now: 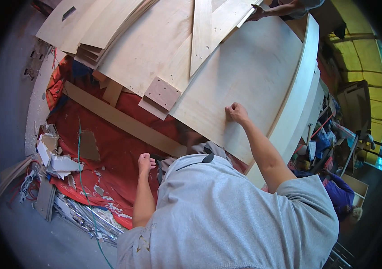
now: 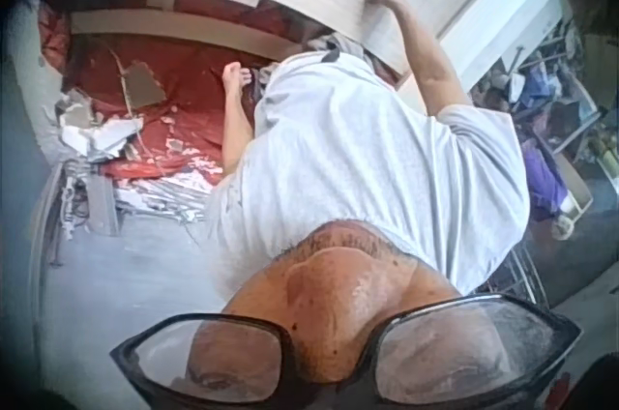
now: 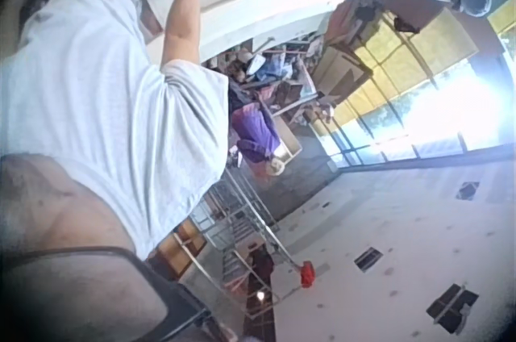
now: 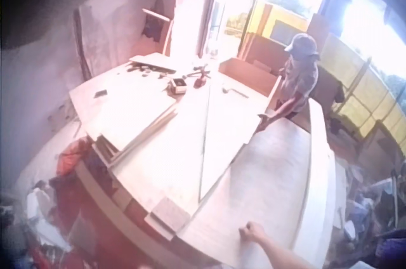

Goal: The person positions wooden boards on a large panel on a workbench, handling long slats and smaller rectangular pieces by hand.

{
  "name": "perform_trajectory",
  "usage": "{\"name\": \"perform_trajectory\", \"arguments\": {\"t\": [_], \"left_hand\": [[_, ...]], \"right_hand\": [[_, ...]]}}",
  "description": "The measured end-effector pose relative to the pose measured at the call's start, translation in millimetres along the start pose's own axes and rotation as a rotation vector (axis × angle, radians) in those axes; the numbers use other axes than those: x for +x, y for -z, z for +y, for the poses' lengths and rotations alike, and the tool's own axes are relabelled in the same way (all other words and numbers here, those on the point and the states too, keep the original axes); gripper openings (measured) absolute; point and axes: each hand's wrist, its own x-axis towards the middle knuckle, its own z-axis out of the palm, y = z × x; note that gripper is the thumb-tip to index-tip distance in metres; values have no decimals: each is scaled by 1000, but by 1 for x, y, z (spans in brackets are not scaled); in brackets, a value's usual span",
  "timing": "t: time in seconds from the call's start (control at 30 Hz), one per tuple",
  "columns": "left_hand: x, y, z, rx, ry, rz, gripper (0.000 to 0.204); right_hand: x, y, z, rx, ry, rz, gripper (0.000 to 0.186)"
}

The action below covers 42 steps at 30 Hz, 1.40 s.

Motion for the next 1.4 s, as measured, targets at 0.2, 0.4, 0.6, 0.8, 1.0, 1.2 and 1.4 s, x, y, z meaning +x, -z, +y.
{"name": "perform_trajectory", "arguments": {"t": [0.2,0.4,0.6,0.8,1.0,1.2,1.4], "left_hand": [[-6,-12,14,63,-19,-19,34],[-2,-14,12,52,-17,-22,32],[1,-2,8,28,-22,-2,33],[-28,-21,60,117,-310,4,33],[-96,-105,209,271,-820,-62,26],[-91,-177,281,446,-995,-138,30],[-68,-283,339,-110,-347,-760,60]], "right_hand": [[2,-1,3,-10,6,4,45],[7,1,10,-8,34,25,44],[8,31,-21,455,-81,-137,39],[37,64,-45,695,-2,-24,36],[55,119,-66,1016,11,83,52],[143,239,-170,830,3,321,83],[262,307,-192,691,-137,284,96]]}}
